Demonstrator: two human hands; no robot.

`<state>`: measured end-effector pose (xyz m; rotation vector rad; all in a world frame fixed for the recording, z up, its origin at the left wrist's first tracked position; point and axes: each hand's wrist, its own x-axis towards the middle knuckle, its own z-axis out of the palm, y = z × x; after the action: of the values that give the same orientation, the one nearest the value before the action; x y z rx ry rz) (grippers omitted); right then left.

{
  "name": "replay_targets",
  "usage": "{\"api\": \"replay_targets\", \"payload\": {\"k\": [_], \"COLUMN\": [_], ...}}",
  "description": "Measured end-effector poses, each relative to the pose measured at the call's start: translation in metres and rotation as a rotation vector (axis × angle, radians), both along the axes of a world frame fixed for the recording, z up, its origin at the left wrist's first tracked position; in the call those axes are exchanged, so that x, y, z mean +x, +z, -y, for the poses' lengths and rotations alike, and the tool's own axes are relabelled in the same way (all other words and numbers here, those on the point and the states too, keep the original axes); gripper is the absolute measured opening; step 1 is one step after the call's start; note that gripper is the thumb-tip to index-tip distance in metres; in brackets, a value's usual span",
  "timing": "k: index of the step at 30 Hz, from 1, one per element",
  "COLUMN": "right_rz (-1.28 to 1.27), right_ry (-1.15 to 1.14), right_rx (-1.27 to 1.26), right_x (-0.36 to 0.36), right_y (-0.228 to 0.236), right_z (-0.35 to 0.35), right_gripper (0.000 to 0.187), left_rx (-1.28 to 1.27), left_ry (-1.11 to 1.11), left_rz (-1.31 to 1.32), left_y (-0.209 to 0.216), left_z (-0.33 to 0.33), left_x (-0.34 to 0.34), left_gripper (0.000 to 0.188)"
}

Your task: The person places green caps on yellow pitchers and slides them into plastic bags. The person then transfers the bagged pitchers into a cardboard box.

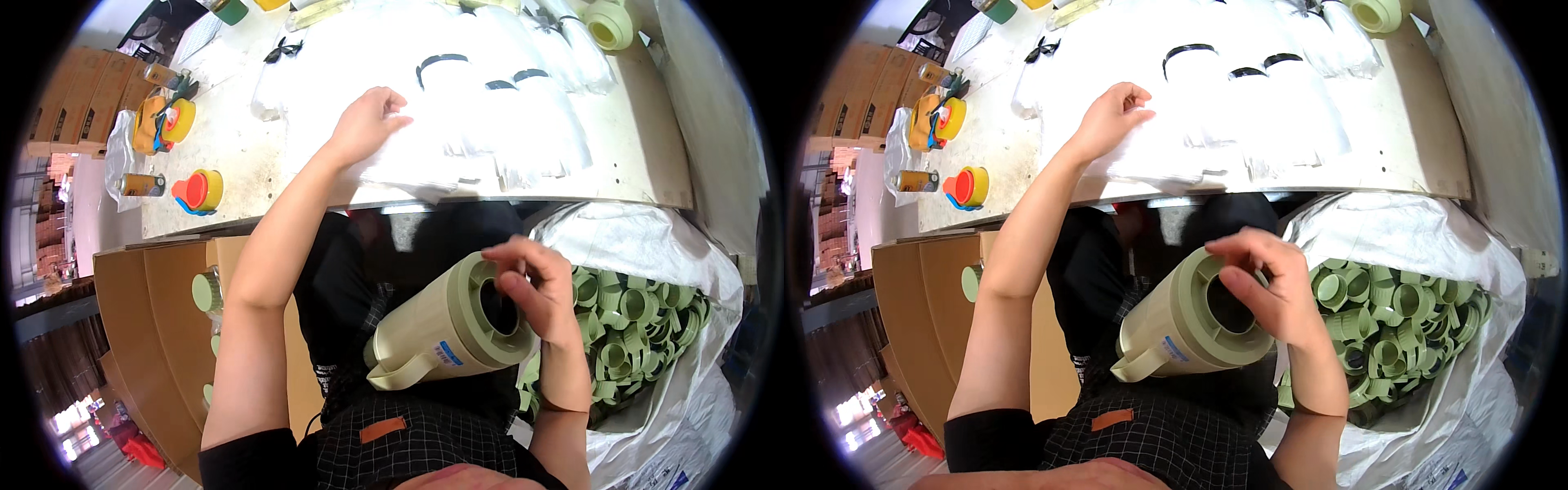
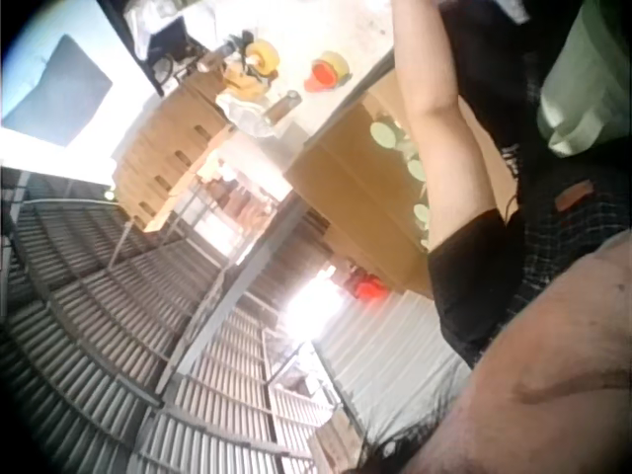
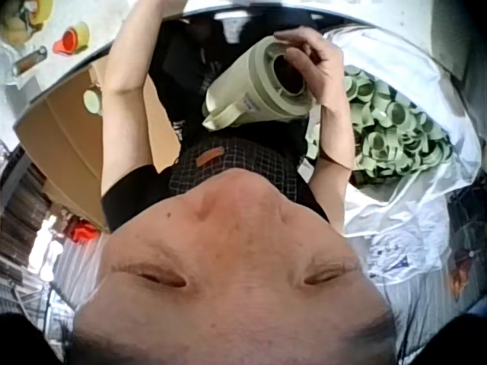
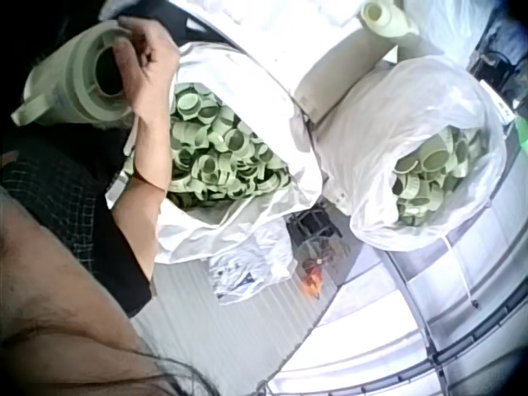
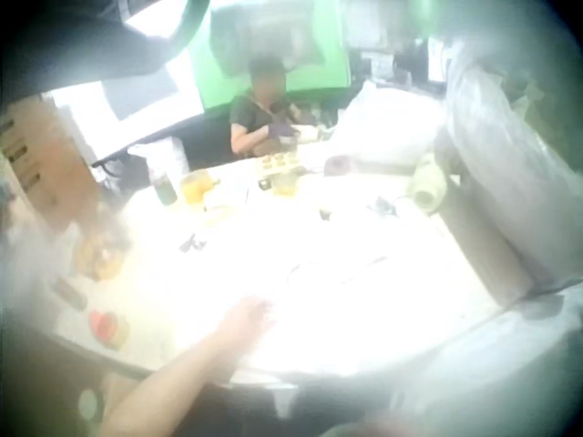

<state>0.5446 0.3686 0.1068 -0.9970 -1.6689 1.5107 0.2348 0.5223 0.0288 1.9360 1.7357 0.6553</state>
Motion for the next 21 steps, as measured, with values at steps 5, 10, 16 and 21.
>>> {"api": "replay_targets", "payload": {"k": [5,10,16,21], "right_rz": [0.018,-0.143,0.070,0.033], "right_ry": [0.054,-0.066,-0.290,-0.110], "right_rx": [0.122,-0.397,0.013,-0.012], "right_x": [-0.035,-0.037,-0.032,-0.040], "right_y": [-0.015,-0.027,-0.047,-0.022], "right_z": [-0.016,-0.028,-0.017,0.004], "right_gripper": [0.030,0.031,0.013,0.023], "left_rx": [0.026,-0.012,0.002,-0.108], "left_ry": [0.035,0.154,-0.158,-0.239], "left_rz": [-0.163,0.910,0.880,0.627], "left_y": [0.011,0.009,0.068,0.059], "left_z": [0.000,0.014,0.149,0.178], "left_x": [0.009,0.017,0.081,0.082], "left_gripper": [0.028,0.027,0.018,0.018]}}
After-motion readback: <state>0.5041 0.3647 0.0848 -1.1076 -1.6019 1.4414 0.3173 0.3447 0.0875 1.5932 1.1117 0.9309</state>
